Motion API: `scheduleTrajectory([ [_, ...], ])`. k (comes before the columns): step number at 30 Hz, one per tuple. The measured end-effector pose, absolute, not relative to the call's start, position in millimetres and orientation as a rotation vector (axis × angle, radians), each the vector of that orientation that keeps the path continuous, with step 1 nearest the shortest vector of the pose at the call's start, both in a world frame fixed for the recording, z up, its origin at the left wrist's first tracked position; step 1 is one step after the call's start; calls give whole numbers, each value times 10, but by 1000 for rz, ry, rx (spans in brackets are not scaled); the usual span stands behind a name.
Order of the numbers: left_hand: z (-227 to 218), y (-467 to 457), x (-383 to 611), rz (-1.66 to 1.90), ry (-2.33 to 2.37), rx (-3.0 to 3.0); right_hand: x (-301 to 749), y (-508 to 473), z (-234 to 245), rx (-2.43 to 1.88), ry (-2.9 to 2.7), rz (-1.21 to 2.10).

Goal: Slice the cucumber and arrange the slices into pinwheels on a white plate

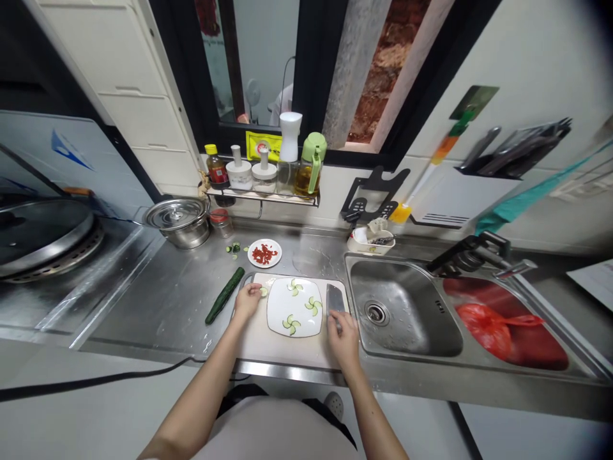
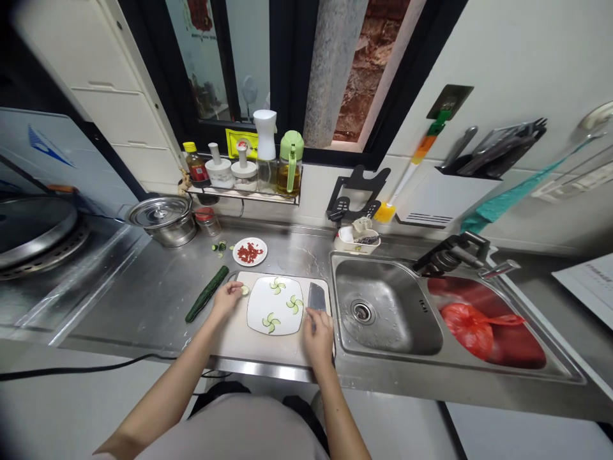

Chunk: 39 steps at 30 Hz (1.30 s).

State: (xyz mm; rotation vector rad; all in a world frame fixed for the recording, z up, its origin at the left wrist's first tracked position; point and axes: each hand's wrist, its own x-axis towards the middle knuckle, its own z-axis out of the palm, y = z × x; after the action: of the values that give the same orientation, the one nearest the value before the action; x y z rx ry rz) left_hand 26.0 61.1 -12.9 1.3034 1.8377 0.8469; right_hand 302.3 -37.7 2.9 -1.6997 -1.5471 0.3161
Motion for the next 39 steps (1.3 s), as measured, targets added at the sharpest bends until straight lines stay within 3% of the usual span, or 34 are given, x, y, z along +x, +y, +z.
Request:
scheduleTrajectory([
  [6, 402, 488, 391, 1165, 1301, 1029, 2690, -87, 521, -1501, -1528, 632],
  [13, 924, 317, 593, 1181, 1102, 1126, 2253, 170, 990, -1313, -1538, 938],
  [25, 766, 108, 692, 1112, 1061, 1062, 2177, 117, 935, -1261, -1292, 1106],
  [39, 878, 51, 666, 1035, 1174, 1427, 2302, 50, 916, -1226, -1429, 1143],
])
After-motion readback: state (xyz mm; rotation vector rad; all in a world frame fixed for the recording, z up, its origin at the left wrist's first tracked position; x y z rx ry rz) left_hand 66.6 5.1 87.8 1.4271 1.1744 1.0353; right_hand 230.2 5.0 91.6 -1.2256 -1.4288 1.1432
